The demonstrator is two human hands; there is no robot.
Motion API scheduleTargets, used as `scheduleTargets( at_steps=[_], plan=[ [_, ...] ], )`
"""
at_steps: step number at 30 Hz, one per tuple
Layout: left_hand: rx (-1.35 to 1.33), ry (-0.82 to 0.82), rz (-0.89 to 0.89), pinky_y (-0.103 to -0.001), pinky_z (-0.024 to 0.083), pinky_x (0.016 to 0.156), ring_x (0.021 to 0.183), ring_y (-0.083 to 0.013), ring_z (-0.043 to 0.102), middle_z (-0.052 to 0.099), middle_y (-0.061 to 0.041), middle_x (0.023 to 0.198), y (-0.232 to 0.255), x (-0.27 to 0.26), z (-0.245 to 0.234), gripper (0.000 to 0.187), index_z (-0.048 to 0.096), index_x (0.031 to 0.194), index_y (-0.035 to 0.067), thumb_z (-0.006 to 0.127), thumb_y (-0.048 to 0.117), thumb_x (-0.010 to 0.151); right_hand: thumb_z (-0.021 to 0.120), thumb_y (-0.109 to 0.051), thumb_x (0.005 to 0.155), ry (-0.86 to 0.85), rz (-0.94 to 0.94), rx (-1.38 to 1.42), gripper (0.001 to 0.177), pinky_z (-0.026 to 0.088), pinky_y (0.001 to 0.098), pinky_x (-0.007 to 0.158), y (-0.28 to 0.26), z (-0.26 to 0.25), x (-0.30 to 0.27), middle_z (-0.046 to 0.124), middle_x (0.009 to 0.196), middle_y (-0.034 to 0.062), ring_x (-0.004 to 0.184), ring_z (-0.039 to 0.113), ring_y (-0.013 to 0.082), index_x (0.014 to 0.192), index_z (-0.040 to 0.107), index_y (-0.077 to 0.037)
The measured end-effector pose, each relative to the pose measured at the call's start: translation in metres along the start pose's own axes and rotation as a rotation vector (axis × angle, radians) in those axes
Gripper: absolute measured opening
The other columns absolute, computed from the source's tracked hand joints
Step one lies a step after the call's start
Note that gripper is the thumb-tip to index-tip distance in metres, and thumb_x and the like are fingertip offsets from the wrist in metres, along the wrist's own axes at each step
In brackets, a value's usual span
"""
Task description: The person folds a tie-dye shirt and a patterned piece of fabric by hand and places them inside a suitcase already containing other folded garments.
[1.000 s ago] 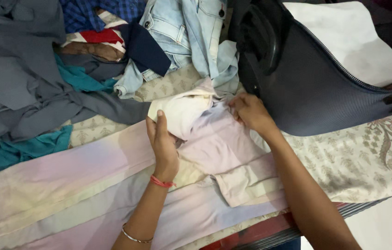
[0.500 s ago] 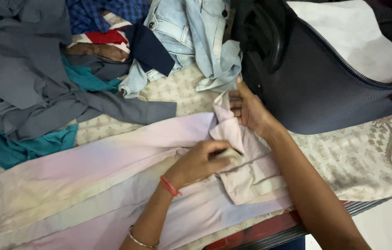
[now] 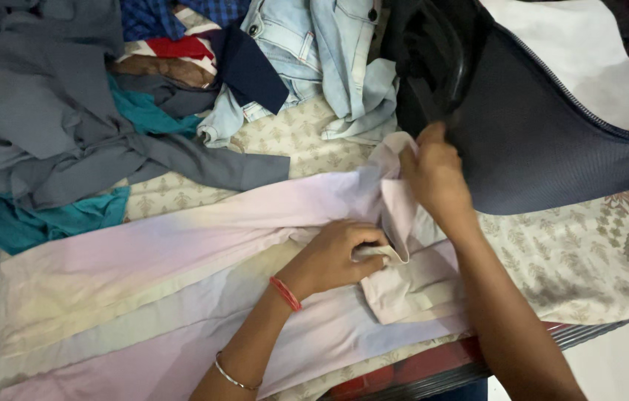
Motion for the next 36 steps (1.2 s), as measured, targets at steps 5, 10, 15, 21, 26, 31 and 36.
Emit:
scheduleTargets(
  at_steps=[5,10,15,21,26,31,36],
  plan=[
    [-0.200,-0.066,-0.120,-0.034,0.055,0.079,0.085,-0.0242,0.073,0.076,-0.011,0.094,0.009,-0.001,-0.006,0.026,0.072,0.105,0.006,0.070,0.025,0.087,0.063,-0.025,0.097,-0.063,-0.039,-0.344,0.052,0.060,0.0501,0.060,0.005,-0.002,-0.006,0.068,0.076,0.0301,0.067,0.072,0.0446,0.126,0.054,0.017],
    [-0.316,-0.030,-0.182,-0.034,0.055,0.085,0.093,-0.0231,0.073,0.076,-0.008,0.097,0.011,0.000,-0.011,0.022,0.071,0.105,0.008,0.066,0.027,0.096,0.065,-0.041,0.101,-0.114,0.058,-0.202,0.041,0.058,0.0543,0.069,-0.016,0.018,0.007,0.071,0.090,0.0296,0.081,0.070,0.0492,0.107,0.062,-0.001],
    [0.083,0.352,0.005,-0.042,0.052,0.089,0.099,-0.0293,0.067,0.072,-0.011,0.102,-0.001,-0.004,-0.046,0.015,0.068,0.102,0.007,0.066,0.022,0.097,0.061,-0.021,0.102,-0.032,0.194,-0.216,0.029,0.057,0.0566,0.074,-0.018,0.016,0.022,0.065,0.116,0.0279,0.090,0.069,0.0507,0.118,0.054,0.002],
    [0.307,0.525,-0.132,-0.045,0.051,0.088,0.102,-0.0347,0.065,0.068,-0.014,0.105,-0.030,-0.019,-0.066,0.013,0.063,0.105,0.006,0.060,0.017,0.099,0.060,0.007,0.085,-0.088,0.088,-0.193,0.040,0.055,0.0548,0.082,-0.040,0.009,0.017,0.054,0.133,0.0230,0.102,0.067,0.0465,0.125,0.056,0.000],
    [0.436,0.593,-0.308,-0.049,0.052,0.078,0.095,-0.0381,0.066,0.069,-0.015,0.102,-0.044,-0.034,-0.099,0.012,0.064,0.105,0.007,0.057,0.016,0.100,0.060,0.011,0.085,-0.010,-0.299,-0.002,0.034,0.054,0.0465,0.105,-0.033,0.001,0.006,0.064,0.122,0.0093,0.118,0.063,0.0381,0.111,0.070,-0.007],
    [0.466,0.595,-0.378,-0.050,0.053,0.073,0.090,-0.0365,0.068,0.071,-0.012,0.098,-0.051,-0.039,-0.108,0.011,0.065,0.101,0.009,0.060,0.019,0.100,0.059,0.008,0.074,-0.006,-0.237,-0.034,0.043,0.052,0.0476,0.092,-0.019,0.024,0.005,0.063,0.122,0.0243,0.110,0.061,0.0442,0.117,0.067,0.005],
    [0.363,0.572,-0.304,-0.044,0.055,0.073,0.086,-0.0305,0.071,0.072,-0.010,0.099,-0.032,-0.045,-0.119,0.011,0.064,0.102,0.010,0.063,0.020,0.098,0.067,-0.004,0.090,-0.123,-0.424,0.161,0.020,0.053,0.0445,0.095,-0.066,-0.003,-0.006,0.066,0.116,0.0221,0.109,0.062,0.0392,0.109,0.070,0.001]
  ],
)
Point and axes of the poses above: each hand's wrist, its own x-axis towards the middle knuckle, its own z-axis out of the palm, y = z × x, the point moved 6 cm from there along x, towards the middle knuckle
